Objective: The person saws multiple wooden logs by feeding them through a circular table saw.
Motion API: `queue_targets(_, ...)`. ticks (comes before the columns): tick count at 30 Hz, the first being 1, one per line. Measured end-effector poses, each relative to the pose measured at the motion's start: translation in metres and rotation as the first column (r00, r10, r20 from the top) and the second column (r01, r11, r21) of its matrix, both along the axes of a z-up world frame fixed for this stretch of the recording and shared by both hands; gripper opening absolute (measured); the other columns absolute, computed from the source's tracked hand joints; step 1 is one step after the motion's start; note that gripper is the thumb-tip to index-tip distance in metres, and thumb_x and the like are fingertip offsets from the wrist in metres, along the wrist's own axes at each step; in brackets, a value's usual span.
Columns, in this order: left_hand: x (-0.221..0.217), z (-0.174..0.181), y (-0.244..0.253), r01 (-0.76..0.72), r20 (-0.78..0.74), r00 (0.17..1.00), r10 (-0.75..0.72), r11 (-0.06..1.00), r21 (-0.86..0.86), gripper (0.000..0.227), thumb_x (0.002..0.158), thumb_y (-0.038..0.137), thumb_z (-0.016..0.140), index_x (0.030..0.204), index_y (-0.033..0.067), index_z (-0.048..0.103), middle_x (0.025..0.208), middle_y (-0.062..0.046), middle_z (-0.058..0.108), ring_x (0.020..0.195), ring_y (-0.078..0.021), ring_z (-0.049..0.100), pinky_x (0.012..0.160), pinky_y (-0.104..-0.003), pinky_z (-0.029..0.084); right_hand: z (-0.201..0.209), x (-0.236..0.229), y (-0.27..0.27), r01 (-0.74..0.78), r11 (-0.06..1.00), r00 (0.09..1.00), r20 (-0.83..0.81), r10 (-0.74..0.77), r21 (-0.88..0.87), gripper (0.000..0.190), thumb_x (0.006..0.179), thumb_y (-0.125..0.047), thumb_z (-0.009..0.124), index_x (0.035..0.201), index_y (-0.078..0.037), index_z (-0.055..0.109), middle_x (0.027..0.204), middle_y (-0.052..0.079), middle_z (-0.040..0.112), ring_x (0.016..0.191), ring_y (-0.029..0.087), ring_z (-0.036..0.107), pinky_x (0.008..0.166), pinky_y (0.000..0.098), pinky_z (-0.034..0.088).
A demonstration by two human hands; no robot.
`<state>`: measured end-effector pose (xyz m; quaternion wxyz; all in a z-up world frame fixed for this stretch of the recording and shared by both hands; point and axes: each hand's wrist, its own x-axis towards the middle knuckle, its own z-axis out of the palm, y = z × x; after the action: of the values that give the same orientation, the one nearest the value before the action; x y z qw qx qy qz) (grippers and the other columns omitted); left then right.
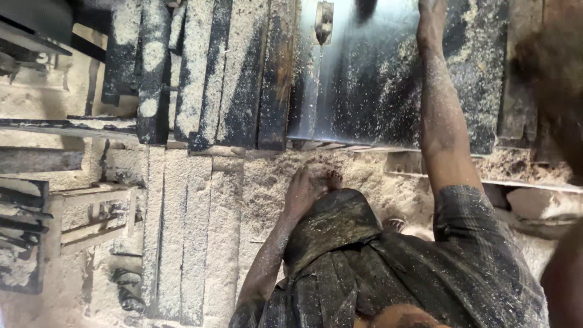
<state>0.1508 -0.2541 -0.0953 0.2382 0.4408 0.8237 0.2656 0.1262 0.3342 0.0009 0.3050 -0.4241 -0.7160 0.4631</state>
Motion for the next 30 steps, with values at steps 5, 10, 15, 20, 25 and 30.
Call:
queue_targets(5,0.009,0.036,0.0,-0.005,0.14,0.99,0.002,1.0,0.021,0.109,0.091,0.074,0.056,0.162,-0.0007,0.02,0.168,-0.028,0.025,0.154,-0.044,0.029,0.125,-0.056,0.03,0.013,-0.001,-0.039,-0.12,0.992,0.98,0.162,0.111,0.043,0.085,0.09,-0.041,0.092,0.15,-0.001,0.046,0.151,0.024,0.051,0.142,0.039,0.051,0.121,0.0562,0.043)
queue_targets(10,0.019,0.087,0.01,-0.042,0.259,0.966,0.01,0.992,0.119,0.113,0.088,0.079,0.05,0.164,0.0031,0.018,0.172,-0.026,0.017,0.155,-0.0413,0.028,0.123,-0.057,0.03,0.024,0.018,-0.203,-0.273,0.956,0.92,-0.322,0.225,-0.109,0.112,0.084,-0.01,0.079,0.167,-0.009,0.004,0.161,0.025,0.042,0.14,0.039,0.062,0.11,0.0584,0.061)
queue_targets(15,0.025,0.095,-0.003,-0.092,0.133,0.99,0.047,0.931,0.353,0.107,0.097,0.075,0.054,0.165,-0.0006,0.021,0.172,-0.028,0.022,0.159,-0.0444,0.03,0.128,-0.061,0.031,0.032,0.083,-0.342,-0.295,0.955,0.941,-0.161,0.297,0.033,0.115,0.084,-0.018,0.083,0.168,0.0,0.006,0.163,0.026,0.043,0.15,0.044,0.051,0.118,0.0647,0.049)
queue_targets(20,0.054,0.113,-0.076,-0.169,0.202,0.976,0.077,0.854,0.493,0.081,0.095,0.066,0.055,0.15,0.007,0.048,0.142,-0.023,0.047,0.132,-0.037,0.051,0.117,-0.052,0.047,0.014,0.122,-0.489,-0.231,0.968,0.933,0.26,0.249,-0.1,0.121,0.067,-0.043,0.086,0.163,-0.007,0.021,0.149,0.02,0.046,0.142,0.038,0.046,0.121,0.064,0.042)
queue_targets(25,0.027,0.132,-0.093,-0.329,0.195,0.944,0.264,0.769,0.549,0.074,0.103,0.061,0.06,0.145,0.0008,0.05,0.144,-0.025,0.052,0.135,-0.0416,0.052,0.117,-0.056,0.043,-0.003,0.084,-0.503,-0.344,0.939,0.924,0.171,0.341,-0.009,0.132,0.073,-0.049,0.091,0.169,-0.005,0.012,0.154,0.028,0.032,0.142,0.044,0.04,0.119,0.0642,0.044)
queue_targets(30,-0.024,0.134,-0.023,-0.285,0.047,0.953,0.298,0.837,0.468,0.093,0.094,0.06,0.064,0.15,-0.0105,0.042,0.149,-0.031,0.045,0.134,-0.0418,0.049,0.109,-0.055,0.046,-0.001,0.022,-0.449,-0.227,0.962,0.956,0.154,0.25,-0.154,0.137,0.064,-0.056,0.091,0.165,-0.006,0.012,0.148,0.03,0.033,0.135,0.046,0.044,0.107,0.0645,0.049)
